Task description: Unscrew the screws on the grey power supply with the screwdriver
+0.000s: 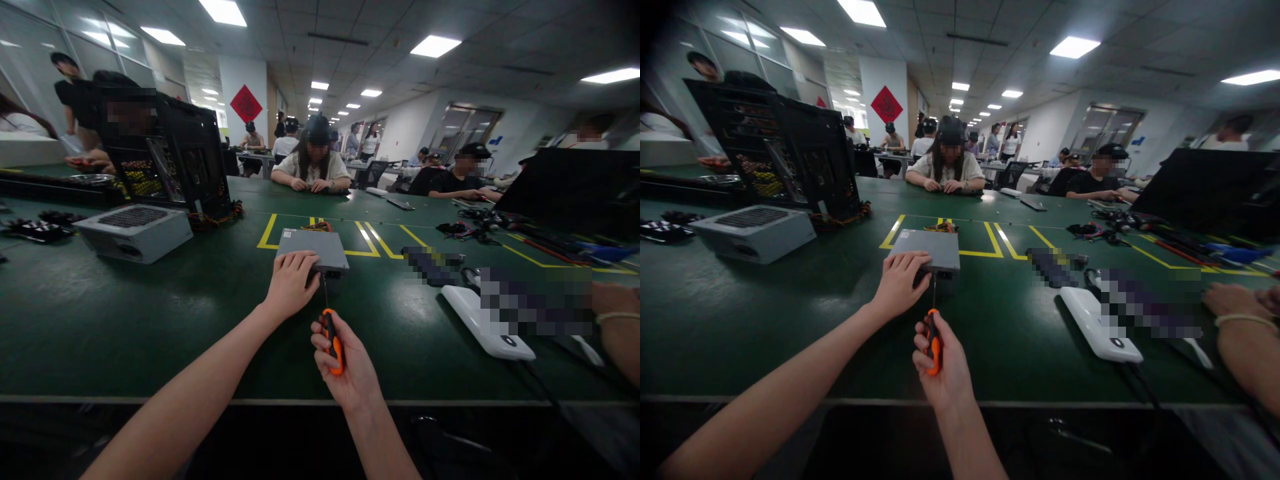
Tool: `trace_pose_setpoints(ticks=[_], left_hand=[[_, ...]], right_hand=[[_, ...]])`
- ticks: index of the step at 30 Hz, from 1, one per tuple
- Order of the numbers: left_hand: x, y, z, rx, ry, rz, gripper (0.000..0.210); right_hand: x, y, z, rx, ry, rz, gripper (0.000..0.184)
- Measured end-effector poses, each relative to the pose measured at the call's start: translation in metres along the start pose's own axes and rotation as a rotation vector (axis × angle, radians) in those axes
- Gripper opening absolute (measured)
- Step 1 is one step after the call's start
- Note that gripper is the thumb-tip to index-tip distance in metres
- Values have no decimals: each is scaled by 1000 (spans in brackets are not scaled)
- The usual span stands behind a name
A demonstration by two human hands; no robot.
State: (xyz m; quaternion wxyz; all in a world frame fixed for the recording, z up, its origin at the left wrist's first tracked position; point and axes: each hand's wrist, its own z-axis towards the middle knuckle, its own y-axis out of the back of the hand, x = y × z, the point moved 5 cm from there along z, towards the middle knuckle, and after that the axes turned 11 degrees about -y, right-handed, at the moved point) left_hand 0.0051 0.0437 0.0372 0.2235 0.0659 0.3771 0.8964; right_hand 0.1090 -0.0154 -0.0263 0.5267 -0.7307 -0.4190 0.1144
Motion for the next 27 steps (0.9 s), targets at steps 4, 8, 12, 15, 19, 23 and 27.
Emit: trace_pose_setpoints(ticks=[4,8,12,15,19,23,27], left_hand=[[0,0,0,-1,-1,0,27],[0,-1,0,-4,-5,4,28],[0,-1,0,-6,-2,6,27],[0,-1,0,-9,-2,9,27],[0,-2,0,-15,-8,17,27],[1,-3,-1,-21,-8,26,27],[0,-3,0,-26,-12,34,27]], right_hand=[[-2,0,-1,-19,13,12,19],[-2,-3,-2,-6,-13,-9,27],[0,-2,-1,13,-10,26,23],[0,0,0,1,4,52,21],[-2,-2,0,6,-34,31,27],[0,-3,0,-3,-13,37,27],[1,-2,0,-46,-3,56,22]])
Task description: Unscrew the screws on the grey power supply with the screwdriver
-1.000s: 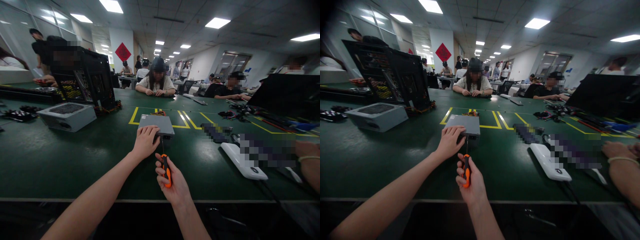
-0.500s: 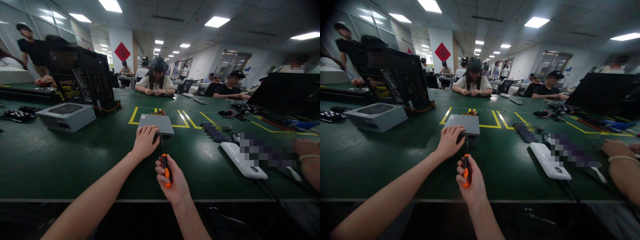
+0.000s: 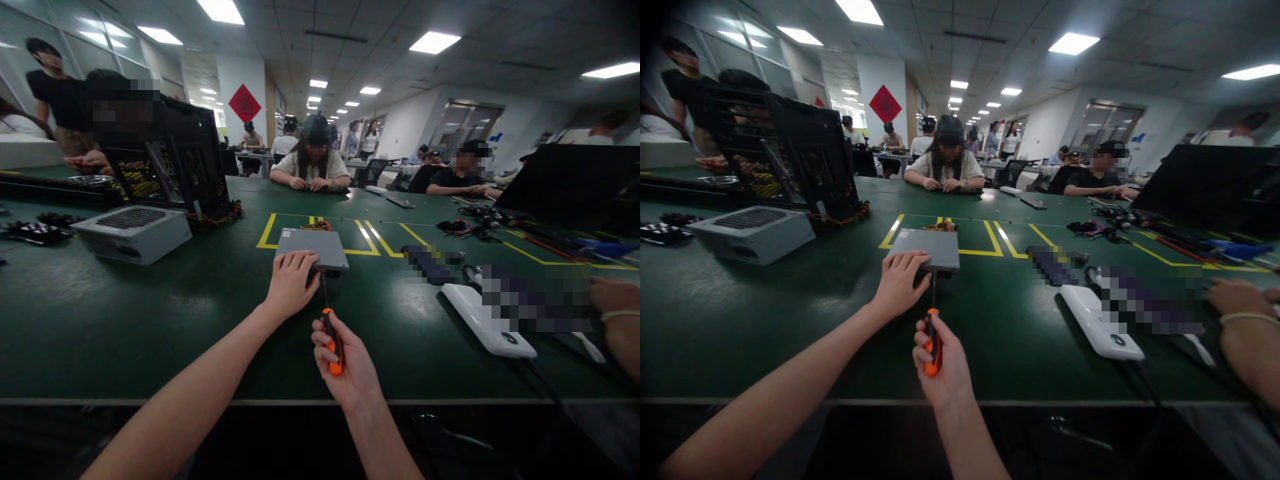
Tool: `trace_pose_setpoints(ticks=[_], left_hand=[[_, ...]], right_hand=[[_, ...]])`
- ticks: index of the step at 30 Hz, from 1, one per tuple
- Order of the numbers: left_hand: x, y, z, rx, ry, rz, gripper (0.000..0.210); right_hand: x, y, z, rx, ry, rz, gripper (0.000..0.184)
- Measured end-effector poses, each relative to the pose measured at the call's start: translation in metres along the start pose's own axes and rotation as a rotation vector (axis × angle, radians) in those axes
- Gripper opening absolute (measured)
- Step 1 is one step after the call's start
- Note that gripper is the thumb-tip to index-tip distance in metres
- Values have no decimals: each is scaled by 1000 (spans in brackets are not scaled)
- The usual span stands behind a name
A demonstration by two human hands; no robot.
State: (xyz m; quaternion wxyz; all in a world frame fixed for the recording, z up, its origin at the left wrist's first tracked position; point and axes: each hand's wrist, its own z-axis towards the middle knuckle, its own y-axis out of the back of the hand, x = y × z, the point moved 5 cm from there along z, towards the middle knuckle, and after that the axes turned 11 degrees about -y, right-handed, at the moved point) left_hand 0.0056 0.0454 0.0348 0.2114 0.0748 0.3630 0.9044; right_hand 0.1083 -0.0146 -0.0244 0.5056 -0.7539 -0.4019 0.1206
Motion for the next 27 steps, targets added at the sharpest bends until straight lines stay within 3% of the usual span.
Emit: trace_pose_setpoints(ticks=[6,27], left_hand=[[0,-1,1,-9,1,3,27],[0,-1,0,-3,3,2,27]], right_hand=[[-2,-3,-1,18,-53,-61,27],[-3,-2,-2,30,-91,47,25]])
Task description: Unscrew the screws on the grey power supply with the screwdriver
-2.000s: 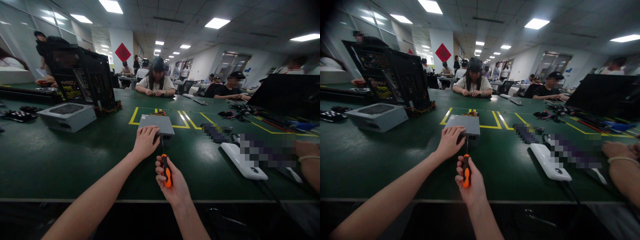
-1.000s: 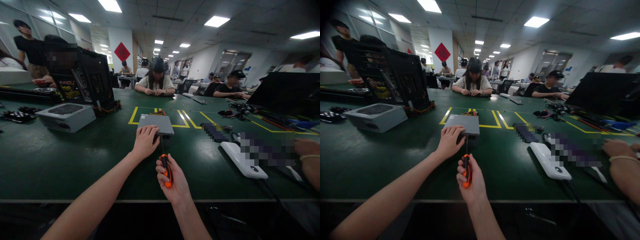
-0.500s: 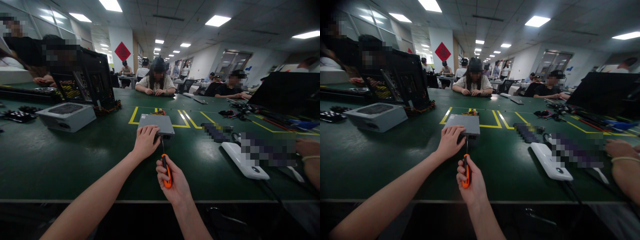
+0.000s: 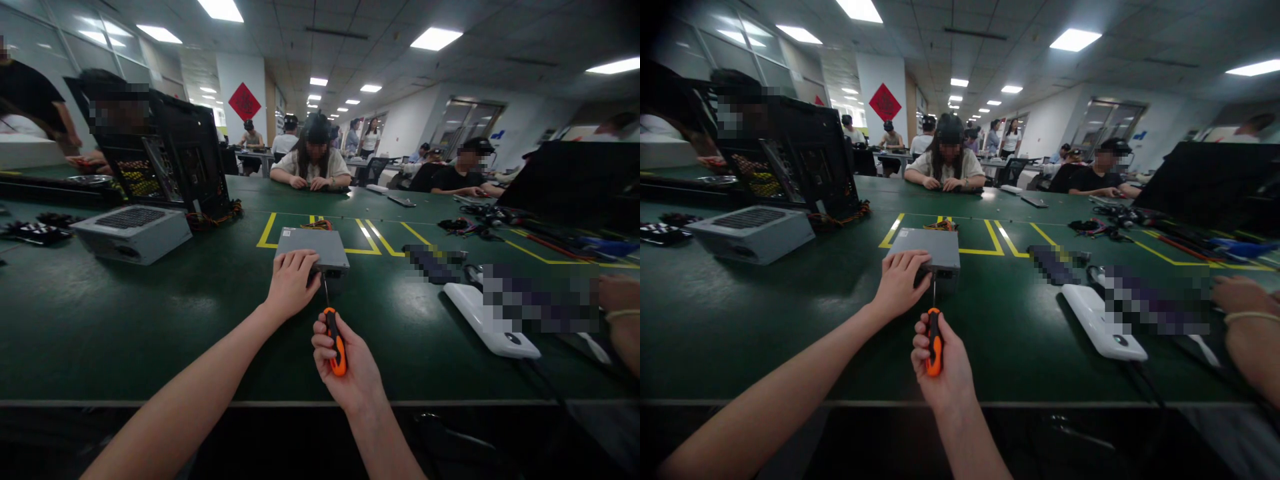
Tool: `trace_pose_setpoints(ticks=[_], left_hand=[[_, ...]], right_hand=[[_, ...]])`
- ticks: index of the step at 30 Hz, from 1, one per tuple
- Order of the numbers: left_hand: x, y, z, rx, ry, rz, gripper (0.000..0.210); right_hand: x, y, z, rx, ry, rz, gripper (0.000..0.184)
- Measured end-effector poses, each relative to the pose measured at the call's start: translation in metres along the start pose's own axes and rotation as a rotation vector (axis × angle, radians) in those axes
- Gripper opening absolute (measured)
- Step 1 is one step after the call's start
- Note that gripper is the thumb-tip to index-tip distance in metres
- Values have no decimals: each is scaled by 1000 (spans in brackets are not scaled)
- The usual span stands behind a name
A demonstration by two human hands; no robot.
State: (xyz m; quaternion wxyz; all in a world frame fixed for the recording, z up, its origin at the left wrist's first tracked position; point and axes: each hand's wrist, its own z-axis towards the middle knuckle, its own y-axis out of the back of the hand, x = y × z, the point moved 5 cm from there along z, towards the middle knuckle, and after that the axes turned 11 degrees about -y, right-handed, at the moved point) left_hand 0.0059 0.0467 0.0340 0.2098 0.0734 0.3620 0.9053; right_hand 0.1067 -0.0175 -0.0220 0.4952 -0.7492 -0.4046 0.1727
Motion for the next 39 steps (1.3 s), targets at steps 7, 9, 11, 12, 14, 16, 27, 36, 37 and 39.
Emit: trace_pose_setpoints(ticks=[7,9,11,12,14,16,27,36,37,39], left_hand=[[0,-1,0,4,0,-4,28],[0,0,0,4,-2,-2,27],[0,-1,1,4,-4,1,27],[0,-1,1,1,-4,1,27],[0,-1,1,-4,-2,2,26],[0,-1,1,-7,2,3,26],[0,-1,1,1,3,1,27],[-1,0,1,1,-4,2,27],[-1,0,1,1,-2,1,27],[0,-1,1,2,2,0,26]], right_hand=[[1,-2,-1,25,17,31,23],[1,-1,-1,19,17,33,23],[0,-1,-1,8,9,7,23],[0,0,-1,-1,4,-15,23],[-1,-1,-1,-13,-5,-52,25],[-1,-2,-1,-10,-11,-54,27],[-2,0,-1,5,-25,-41,25],[0,0,0,26,-1,21,23],[0,0,0,24,-10,7,24],[-1,0,-1,22,-29,-25,25]])
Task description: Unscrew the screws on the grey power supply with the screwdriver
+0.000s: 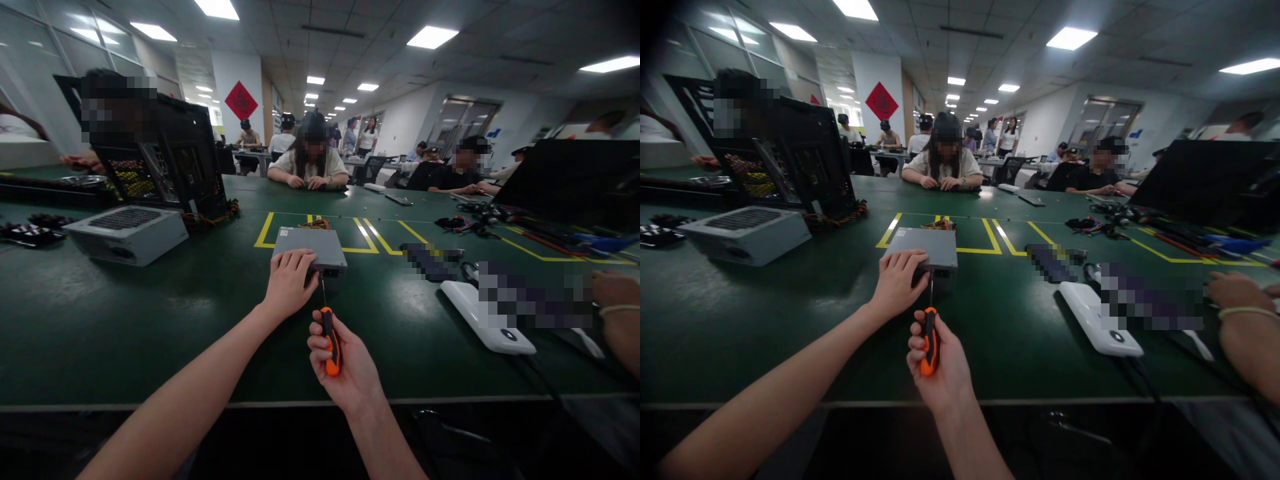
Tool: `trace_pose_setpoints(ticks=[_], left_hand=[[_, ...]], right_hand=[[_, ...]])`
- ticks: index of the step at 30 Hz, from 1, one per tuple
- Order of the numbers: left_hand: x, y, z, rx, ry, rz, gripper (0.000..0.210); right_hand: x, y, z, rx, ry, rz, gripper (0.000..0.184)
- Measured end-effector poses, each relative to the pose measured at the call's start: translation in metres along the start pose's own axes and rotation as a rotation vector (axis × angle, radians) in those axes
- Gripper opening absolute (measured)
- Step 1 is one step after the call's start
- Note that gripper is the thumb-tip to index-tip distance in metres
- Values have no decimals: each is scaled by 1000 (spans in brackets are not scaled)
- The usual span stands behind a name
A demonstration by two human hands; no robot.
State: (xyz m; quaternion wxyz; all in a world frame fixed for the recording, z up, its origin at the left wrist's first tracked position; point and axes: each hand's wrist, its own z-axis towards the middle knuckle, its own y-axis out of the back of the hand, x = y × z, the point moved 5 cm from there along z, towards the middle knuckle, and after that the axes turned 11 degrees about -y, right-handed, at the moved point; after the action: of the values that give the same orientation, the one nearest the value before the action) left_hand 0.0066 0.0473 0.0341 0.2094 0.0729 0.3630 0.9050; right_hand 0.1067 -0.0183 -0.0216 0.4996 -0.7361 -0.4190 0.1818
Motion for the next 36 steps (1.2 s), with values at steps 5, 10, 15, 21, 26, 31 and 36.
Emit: trace_pose_setpoints(ticks=[5,10,15,21,26,31,36], left_hand=[[0,0,0,-2,1,-8,26],[0,-1,1,-7,1,-10,26],[0,-1,1,-7,0,-1,26],[0,0,0,-6,0,-7,27],[0,-1,0,-11,9,-16,27],[0,-1,0,-5,2,-14,26],[0,-1,0,-6,2,-12,26]], right_hand=[[1,-1,0,24,20,8,23],[1,2,1,4,41,14,20],[0,-1,1,14,12,-43,26],[1,2,2,31,43,29,21],[1,0,2,38,11,5,23],[1,-3,1,23,33,56,25],[2,-1,1,10,27,59,25]])
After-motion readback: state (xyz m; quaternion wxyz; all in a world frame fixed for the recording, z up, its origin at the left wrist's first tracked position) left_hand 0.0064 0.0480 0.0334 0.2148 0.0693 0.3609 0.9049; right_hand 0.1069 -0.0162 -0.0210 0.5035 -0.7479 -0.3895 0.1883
